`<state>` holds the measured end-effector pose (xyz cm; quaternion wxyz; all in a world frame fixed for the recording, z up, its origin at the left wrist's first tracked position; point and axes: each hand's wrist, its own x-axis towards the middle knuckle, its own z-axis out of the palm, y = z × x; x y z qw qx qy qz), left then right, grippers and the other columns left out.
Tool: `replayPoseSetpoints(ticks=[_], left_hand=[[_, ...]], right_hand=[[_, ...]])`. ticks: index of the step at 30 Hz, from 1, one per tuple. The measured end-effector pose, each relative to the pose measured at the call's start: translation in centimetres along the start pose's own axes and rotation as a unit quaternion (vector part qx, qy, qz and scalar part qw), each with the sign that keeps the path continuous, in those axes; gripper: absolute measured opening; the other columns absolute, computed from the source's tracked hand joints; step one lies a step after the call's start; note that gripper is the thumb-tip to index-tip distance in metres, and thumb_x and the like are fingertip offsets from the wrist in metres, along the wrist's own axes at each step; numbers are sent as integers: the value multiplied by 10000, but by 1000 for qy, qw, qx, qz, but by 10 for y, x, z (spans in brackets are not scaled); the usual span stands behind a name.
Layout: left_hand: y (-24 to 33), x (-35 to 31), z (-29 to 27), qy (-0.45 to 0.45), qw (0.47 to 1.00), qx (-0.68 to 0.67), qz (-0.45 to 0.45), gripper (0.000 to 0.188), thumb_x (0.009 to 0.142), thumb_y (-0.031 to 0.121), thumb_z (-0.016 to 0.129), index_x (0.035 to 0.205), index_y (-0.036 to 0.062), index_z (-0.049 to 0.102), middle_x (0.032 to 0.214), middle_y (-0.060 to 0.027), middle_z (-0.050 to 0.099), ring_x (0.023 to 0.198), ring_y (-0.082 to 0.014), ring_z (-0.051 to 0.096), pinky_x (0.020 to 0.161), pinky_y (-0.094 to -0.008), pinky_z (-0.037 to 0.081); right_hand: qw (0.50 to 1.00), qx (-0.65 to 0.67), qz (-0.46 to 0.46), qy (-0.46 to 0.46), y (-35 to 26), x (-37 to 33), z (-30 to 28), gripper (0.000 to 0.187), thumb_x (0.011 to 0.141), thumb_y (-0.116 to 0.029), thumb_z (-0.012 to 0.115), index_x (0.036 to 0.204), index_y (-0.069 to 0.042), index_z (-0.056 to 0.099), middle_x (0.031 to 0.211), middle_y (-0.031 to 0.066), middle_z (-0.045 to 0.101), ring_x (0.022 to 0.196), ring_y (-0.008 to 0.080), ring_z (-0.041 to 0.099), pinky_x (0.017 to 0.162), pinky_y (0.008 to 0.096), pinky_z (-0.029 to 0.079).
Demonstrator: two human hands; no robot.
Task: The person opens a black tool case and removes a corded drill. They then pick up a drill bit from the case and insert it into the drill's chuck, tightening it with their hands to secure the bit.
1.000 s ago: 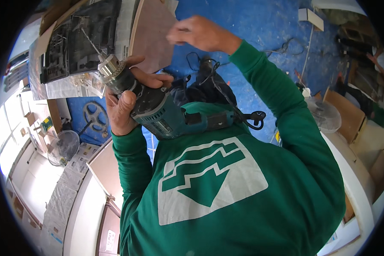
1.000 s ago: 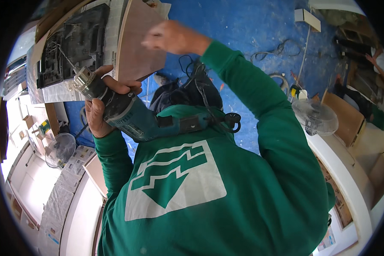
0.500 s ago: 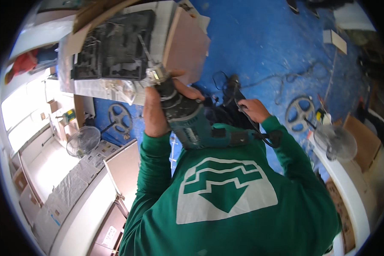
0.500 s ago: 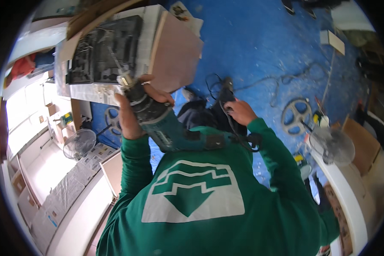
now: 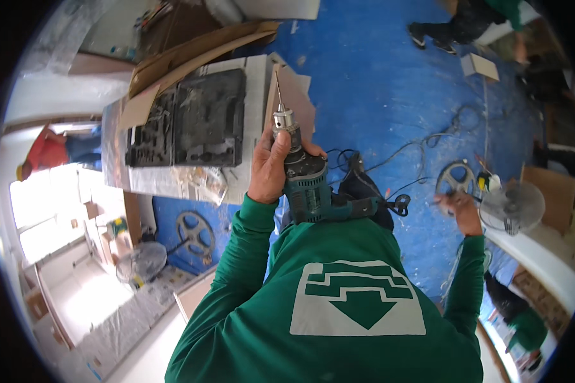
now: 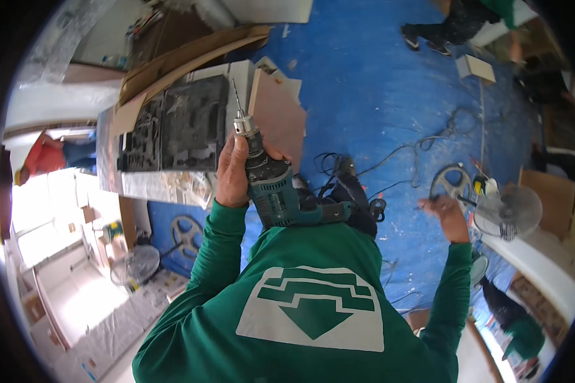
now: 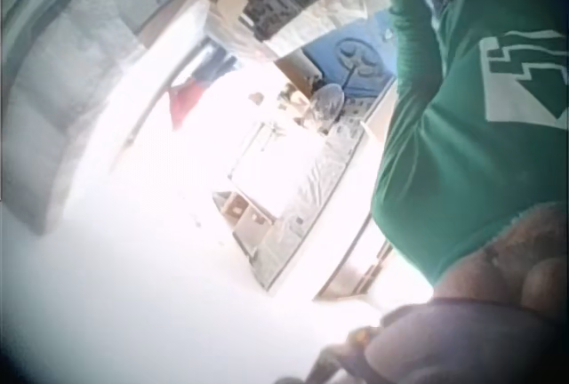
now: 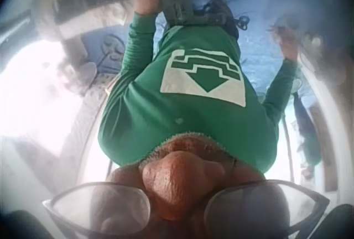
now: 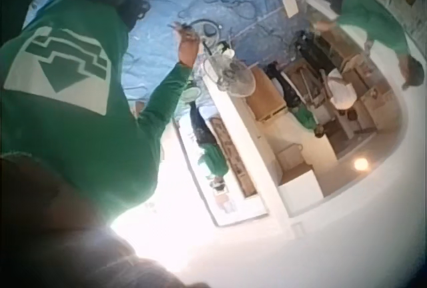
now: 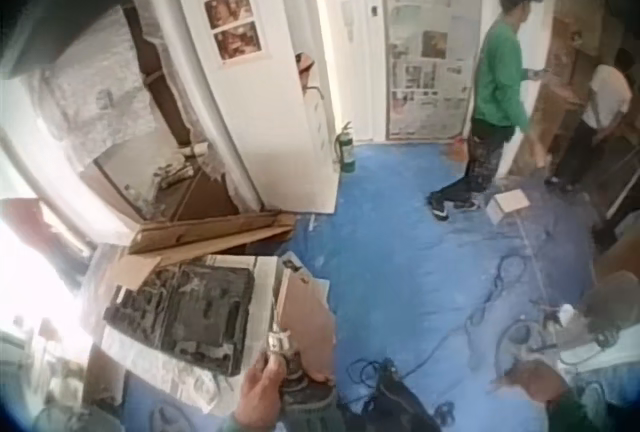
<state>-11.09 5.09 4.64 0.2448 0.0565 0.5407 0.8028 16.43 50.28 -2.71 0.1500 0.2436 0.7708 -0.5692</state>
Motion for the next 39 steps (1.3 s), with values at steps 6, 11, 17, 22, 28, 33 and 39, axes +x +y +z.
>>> replayPoseSetpoints(ticks=[6,11,17,22,28,33,39], left_hand=[[12,19,14,-157,987,-27,-28,619,1156,579,415,1328,-5,531,922,-172,734,902,-388,775,820,-475,653],[14,15,35,-231,968,-75,-64,728,1143,651,360,1288,-36,552,878,-166,716,891,-399,772,782,-483,648],[22,-2,55,-307,940,-120,-88,599,1168,543,426,1353,-11,555,903,-168,755,896,-352,795,793,-436,652],[23,-11,74,-347,928,-121,-63,581,1166,530,448,1366,-6,552,925,-171,760,894,-325,796,775,-416,658],[24,-26,88,-365,922,-106,-68,612,1150,560,470,1356,-10,552,922,-171,763,875,-323,795,759,-424,666],[23,-29,100,-384,917,-94,-51,605,1160,540,454,1375,-16,557,933,-174,758,887,-319,789,794,-437,658],[23,-44,114,-308,944,-71,-91,743,1130,660,402,1321,-35,581,879,-203,730,852,-396,749,835,-521,630]], right_hand=[[962,-75,-129,230,-221,-23,83,174,1057,-115,650,1125,40,690,920,122,784,885,197,780,781,322,593],[912,-244,-311,113,-314,-27,140,276,978,-167,779,1192,-15,693,902,114,747,812,280,753,755,386,580],[669,-486,-501,256,-309,-21,143,349,881,-198,801,1203,-82,734,921,20,707,866,222,695,850,387,561],[612,-539,-514,265,-302,-36,131,350,871,-205,778,1200,-87,760,927,1,710,870,201,690,863,378,564],[599,-523,-554,247,-290,-51,116,384,872,-190,774,1232,-62,736,966,22,727,881,202,709,899,389,571],[588,-514,-570,257,-284,-61,109,368,885,-189,754,1227,-57,720,994,35,726,933,202,729,913,392,573],[505,-596,-598,178,-305,-69,78,336,891,-272,701,1172,-90,676,950,48,663,906,224,717,956,404,569]])
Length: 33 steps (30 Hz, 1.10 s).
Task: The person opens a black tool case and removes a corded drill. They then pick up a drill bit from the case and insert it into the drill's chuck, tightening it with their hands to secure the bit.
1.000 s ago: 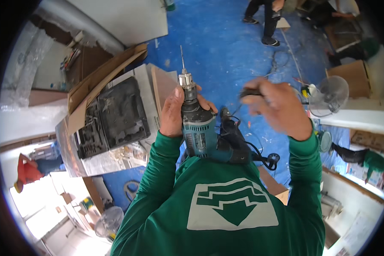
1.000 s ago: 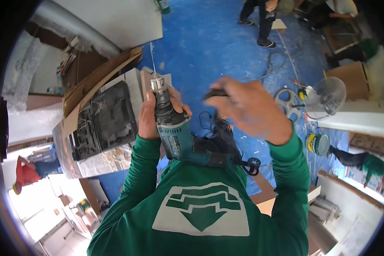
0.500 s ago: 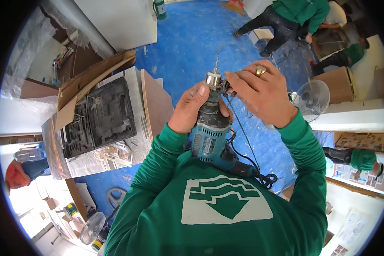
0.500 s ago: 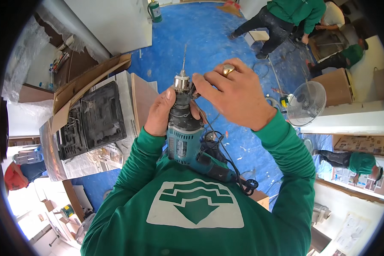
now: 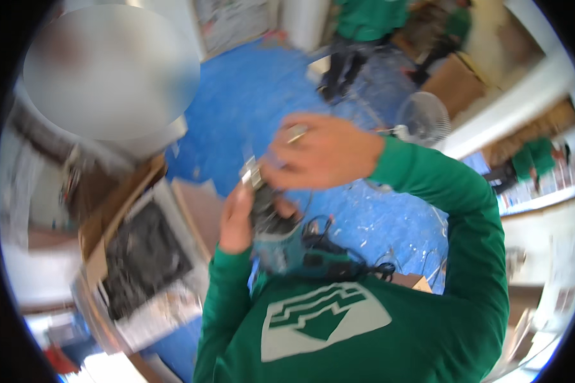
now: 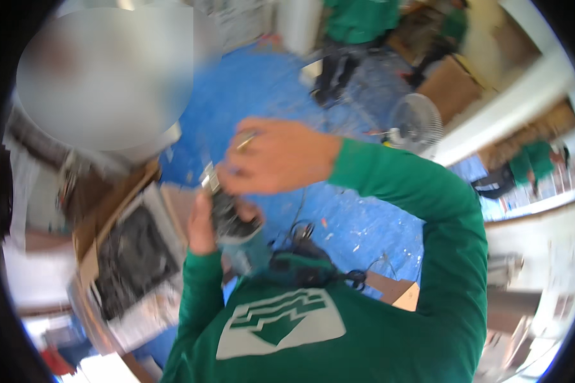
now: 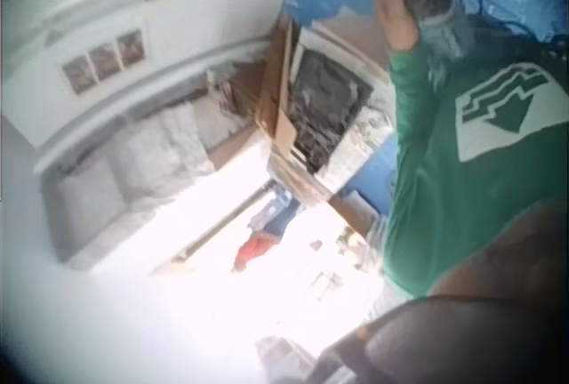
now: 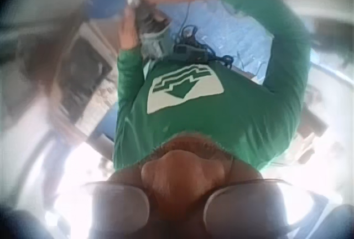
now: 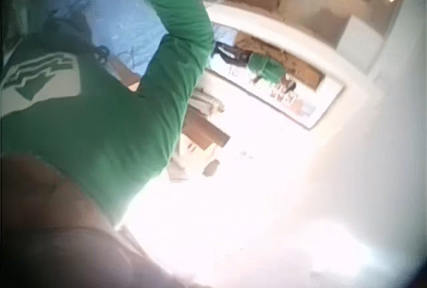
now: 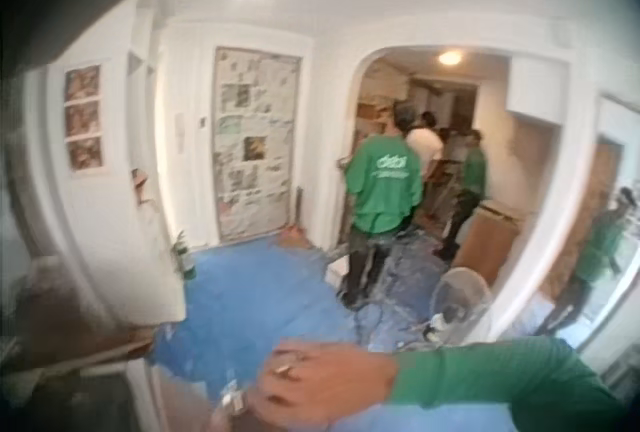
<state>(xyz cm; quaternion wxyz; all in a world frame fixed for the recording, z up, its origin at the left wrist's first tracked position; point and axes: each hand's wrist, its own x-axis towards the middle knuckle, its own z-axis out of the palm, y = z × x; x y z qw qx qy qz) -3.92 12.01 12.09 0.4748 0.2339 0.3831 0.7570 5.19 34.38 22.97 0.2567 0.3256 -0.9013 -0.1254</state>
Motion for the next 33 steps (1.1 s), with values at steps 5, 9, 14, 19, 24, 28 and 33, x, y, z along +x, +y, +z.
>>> replayPoseSetpoints(ticks=[5,9,14,19,24,28,33], left_hand=[[14,-8,2,-34,998,58,-3,872,1081,770,382,1303,-56,549,931,-215,724,922,-423,740,833,-554,616],[9,-10,6,-21,996,64,56,864,1092,756,387,1350,-54,541,1033,-207,704,921,-348,726,837,-513,606],[9,-45,-5,143,969,177,91,679,1180,530,422,1529,-44,523,1395,-156,650,1205,-239,690,1013,-409,581],[6,-52,0,283,927,240,53,641,1182,468,419,1528,-66,495,1412,-182,614,1206,-231,652,1014,-376,555],[3,-36,-11,222,972,75,-4,572,1160,490,463,1444,8,580,1342,-143,672,1182,-230,704,981,-392,586],[-2,-25,-32,124,992,12,-11,611,1135,535,507,1428,4,581,1312,-147,687,1184,-245,709,953,-397,594],[-5,-30,-29,198,951,224,73,633,1132,522,507,1415,-42,559,1247,-155,655,1121,-216,662,968,-388,539]], right_hand=[[999,14,-35,38,18,1,-5,242,893,-269,677,1064,-106,624,824,19,559,740,214,630,657,419,545],[992,67,33,102,-17,0,10,235,886,-298,696,963,-108,582,805,32,541,676,224,604,514,415,467],[941,193,190,204,-67,11,36,294,872,-331,761,905,-109,572,794,74,543,672,285,611,516,444,454],[883,256,327,219,-100,17,41,332,903,-368,772,912,-101,575,795,73,555,676,324,615,563,471,476],[880,270,374,115,-101,16,38,301,940,-342,755,968,-95,586,841,73,632,735,337,681,588,485,498],[880,302,365,-16,-88,15,21,300,957,-337,731,1093,-76,675,861,123,736,807,361,739,635,526,532],[816,495,286,86,-71,0,17,354,948,-367,749,904,-33,642,779,171,666,794,398,702,668,529,529]])
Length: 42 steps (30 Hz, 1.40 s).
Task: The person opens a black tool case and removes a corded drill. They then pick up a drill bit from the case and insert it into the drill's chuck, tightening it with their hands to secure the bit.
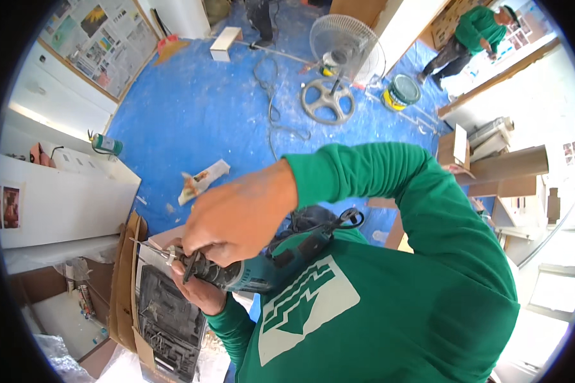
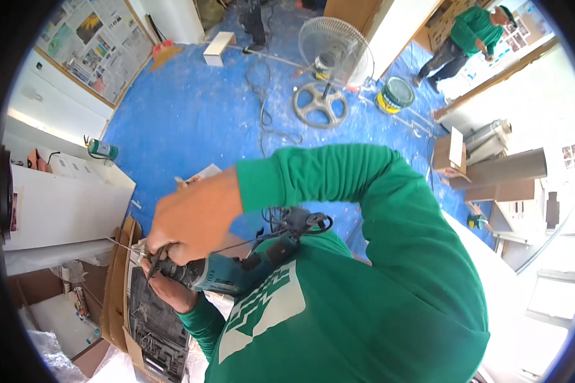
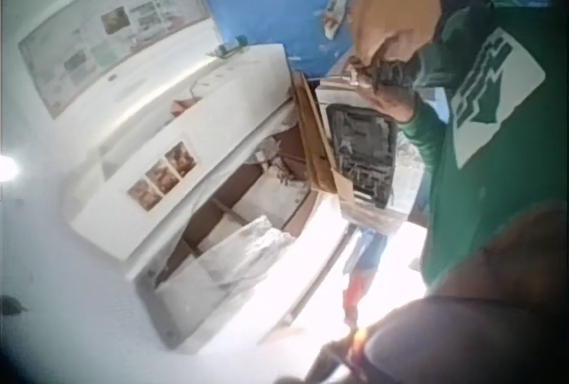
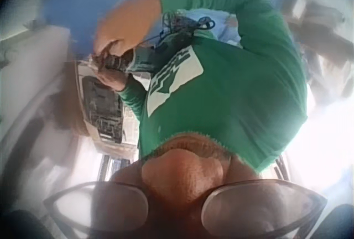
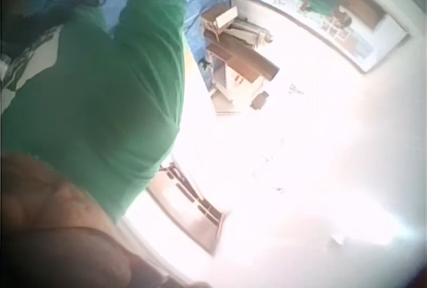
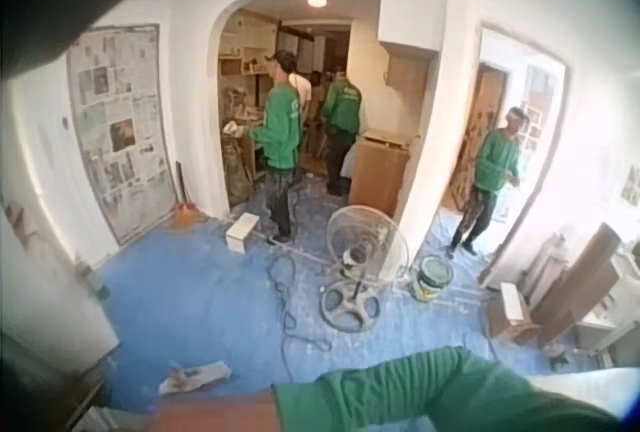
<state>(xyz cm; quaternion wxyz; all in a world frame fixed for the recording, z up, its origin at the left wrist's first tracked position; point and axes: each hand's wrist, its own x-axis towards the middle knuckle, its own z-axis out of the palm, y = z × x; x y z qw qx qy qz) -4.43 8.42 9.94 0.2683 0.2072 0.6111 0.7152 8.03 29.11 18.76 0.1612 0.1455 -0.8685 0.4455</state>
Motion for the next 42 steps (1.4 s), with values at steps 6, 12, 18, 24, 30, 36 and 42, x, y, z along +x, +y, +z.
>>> replayPoseSetpoints(ticks=[6,12,18,24,30,36,42], left_hand=[[-5,3,-3,15,987,129,93,613,1124,516,485,1379,-35,569,1187,-126,620,1105,-221,621,990,-415,497],[-1,4,2,-7,998,31,48,520,1115,477,526,1221,-25,615,1135,-93,623,1037,-197,617,911,-406,517],[16,-10,6,-77,994,-13,72,519,1098,372,604,1373,-68,604,1202,-132,674,1062,-213,667,922,-395,544],[7,-20,-2,-148,975,-163,-25,416,1165,329,542,1347,-13,693,1077,-139,787,830,-215,723,726,-357,570],[-6,-17,-8,-398,902,-165,33,404,1114,292,654,1415,37,568,958,-81,702,710,-183,645,632,-300,513],[75,-31,18,-427,889,-28,163,477,995,187,774,1380,-56,634,1257,-192,718,1105,-304,715,943,-428,560],[75,-37,44,-417,839,15,349,518,991,363,768,1349,4,659,1214,-219,704,1111,-426,659,911,-508,528]], right_hand=[[991,-89,-40,91,0,6,3,480,944,-491,758,798,-37,701,759,181,675,735,415,687,637,523,528],[988,-149,12,34,-10,9,-4,570,1000,-611,657,821,-77,741,718,197,703,674,457,698,582,541,527],[982,-178,-3,60,-16,7,12,503,996,-552,715,841,-77,661,628,161,617,603,435,647,540,535,470],[989,-106,84,-63,-37,13,-17,691,887,-595,818,1088,39,629,964,214,696,904,415,701,718,489,560],[972,-110,51,-202,-81,28,-47,974,827,-399,904,1470,126,395,1368,309,560,1168,424,657,919,509,576],[986,-7,6,-167,-103,14,-19,899,803,-218,861,1510,100,406,1512,341,444,1324,491,582,1077,514,527],[991,-4,-3,-136,-118,-16,-11,903,790,-258,933,1471,131,484,1481,374,492,1277,531,621,1019,552,579]])
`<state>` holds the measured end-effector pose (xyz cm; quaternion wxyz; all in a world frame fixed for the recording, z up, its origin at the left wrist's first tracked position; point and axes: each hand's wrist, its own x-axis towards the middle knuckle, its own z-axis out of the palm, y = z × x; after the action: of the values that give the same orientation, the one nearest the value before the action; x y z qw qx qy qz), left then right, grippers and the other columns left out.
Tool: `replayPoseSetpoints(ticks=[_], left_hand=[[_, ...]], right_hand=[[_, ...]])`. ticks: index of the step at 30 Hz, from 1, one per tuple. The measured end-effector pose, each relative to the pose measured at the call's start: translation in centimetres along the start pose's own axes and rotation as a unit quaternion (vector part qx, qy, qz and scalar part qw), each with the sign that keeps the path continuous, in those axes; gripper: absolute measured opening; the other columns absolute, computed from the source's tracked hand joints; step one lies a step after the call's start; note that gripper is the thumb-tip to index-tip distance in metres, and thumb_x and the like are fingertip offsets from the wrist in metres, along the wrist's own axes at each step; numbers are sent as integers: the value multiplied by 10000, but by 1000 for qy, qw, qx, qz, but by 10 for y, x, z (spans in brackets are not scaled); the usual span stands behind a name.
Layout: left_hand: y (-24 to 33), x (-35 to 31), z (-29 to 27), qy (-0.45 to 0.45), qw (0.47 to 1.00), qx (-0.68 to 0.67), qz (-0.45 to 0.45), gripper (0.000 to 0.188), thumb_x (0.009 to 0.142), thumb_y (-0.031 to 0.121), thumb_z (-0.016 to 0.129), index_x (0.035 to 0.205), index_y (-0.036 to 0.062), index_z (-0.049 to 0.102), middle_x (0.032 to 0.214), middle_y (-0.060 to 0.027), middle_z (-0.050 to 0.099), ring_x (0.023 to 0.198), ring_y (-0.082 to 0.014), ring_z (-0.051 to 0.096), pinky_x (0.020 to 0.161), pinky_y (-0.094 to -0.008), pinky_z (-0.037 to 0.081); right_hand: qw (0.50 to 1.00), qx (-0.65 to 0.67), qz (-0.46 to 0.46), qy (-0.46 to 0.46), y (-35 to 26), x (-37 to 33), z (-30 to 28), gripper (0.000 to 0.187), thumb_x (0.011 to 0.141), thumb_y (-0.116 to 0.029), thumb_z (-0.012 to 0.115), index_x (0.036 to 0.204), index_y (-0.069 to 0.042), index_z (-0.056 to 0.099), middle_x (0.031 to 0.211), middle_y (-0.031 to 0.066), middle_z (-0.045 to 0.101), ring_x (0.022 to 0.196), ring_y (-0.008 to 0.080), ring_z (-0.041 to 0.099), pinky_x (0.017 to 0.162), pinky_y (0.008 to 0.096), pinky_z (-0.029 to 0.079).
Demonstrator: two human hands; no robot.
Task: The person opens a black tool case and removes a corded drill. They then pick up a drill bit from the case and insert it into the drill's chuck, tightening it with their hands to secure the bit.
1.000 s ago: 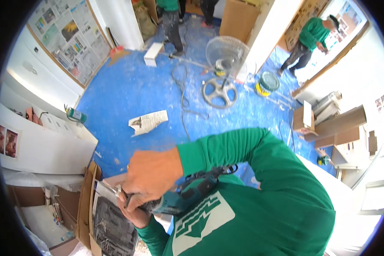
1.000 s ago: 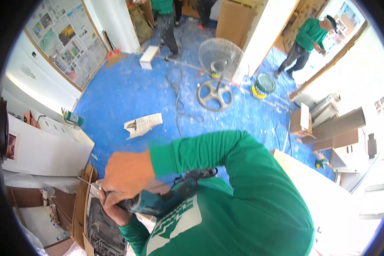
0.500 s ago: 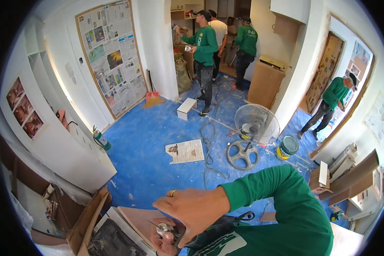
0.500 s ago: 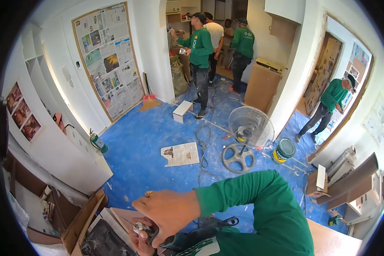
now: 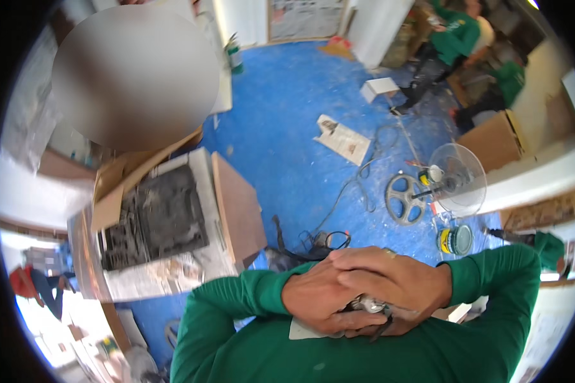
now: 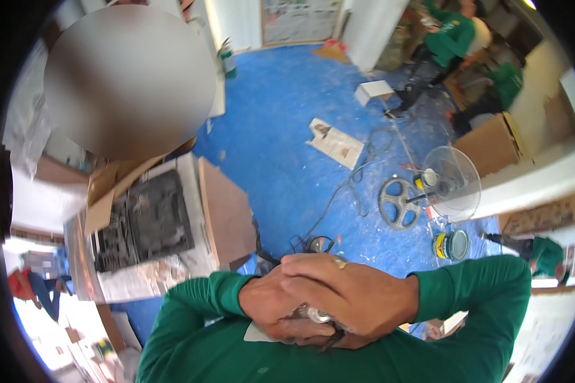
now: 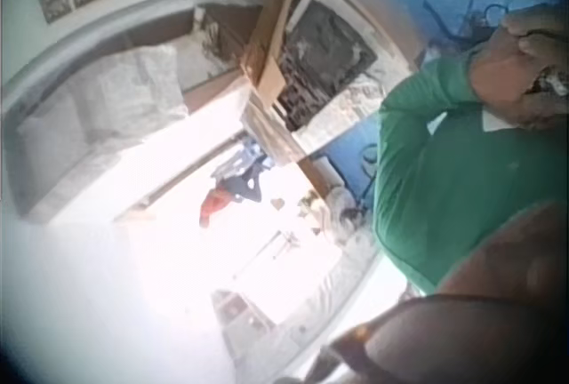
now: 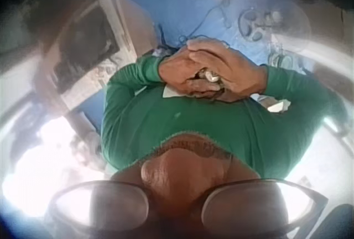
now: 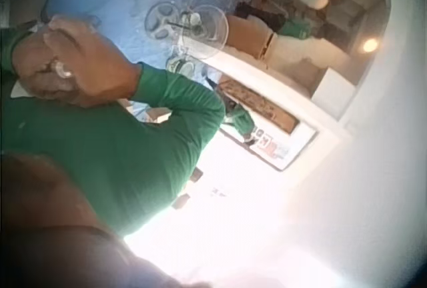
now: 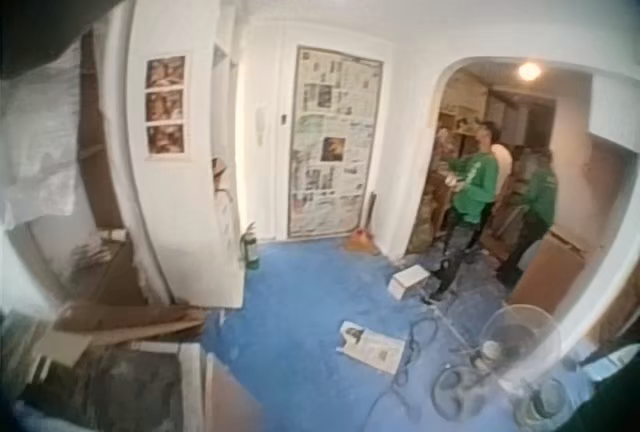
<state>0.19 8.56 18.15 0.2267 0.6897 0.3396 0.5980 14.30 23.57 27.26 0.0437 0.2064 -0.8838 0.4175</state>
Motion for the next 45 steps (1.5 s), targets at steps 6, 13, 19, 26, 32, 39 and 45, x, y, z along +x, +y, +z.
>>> replayPoseSetpoints(ticks=[6,13,19,26,32,39,45], left_hand=[[6,-15,0,54,998,-23,-31,490,986,394,772,1292,21,684,1139,-204,704,1018,-412,667,840,-495,519],[2,-20,-1,122,990,-16,-69,410,956,377,815,1167,44,704,971,-151,704,862,-377,669,725,-481,492],[1,-25,-11,145,985,-8,-90,374,943,358,836,1100,45,703,918,-141,693,832,-377,662,705,-466,489],[-26,-29,-35,278,890,-202,-299,306,1083,283,708,1224,13,684,1025,-92,732,922,-228,707,814,-382,569],[-57,-45,-52,369,779,-339,-377,371,1148,373,608,1238,15,646,986,-55,705,871,-111,683,776,-294,571],[-68,-59,-43,404,781,-305,-365,356,1091,341,695,1199,16,598,953,-96,689,839,-180,743,746,-333,630],[-73,-79,-41,435,763,-290,-381,454,1024,260,768,1321,-40,601,1074,-164,727,939,-275,773,850,-392,655]], right_hand=[[996,4,-20,83,7,21,21,891,786,-399,976,1375,132,570,1362,363,592,1145,483,695,948,526,604],[987,28,-23,154,27,25,39,926,783,-518,964,1346,121,600,1316,344,627,1091,439,711,877,471,599],[979,72,-7,189,39,32,50,945,804,-585,927,1349,118,606,1276,350,647,1076,423,710,861,486,592],[986,83,59,134,113,56,36,842,845,-479,916,1442,9,577,1227,200,668,1112,325,675,950,453,554],[967,-23,124,220,131,60,46,460,900,-170,898,1270,-20,671,1048,135,715,931,212,710,767,368,549],[929,15,183,322,110,47,52,127,1018,-96,755,1058,21,729,896,110,782,750,176,753,699,319,573],[900,122,226,353,123,28,41,157,1022,-70,753,1136,33,722,972,118,795,850,162,760,803,306,602]])
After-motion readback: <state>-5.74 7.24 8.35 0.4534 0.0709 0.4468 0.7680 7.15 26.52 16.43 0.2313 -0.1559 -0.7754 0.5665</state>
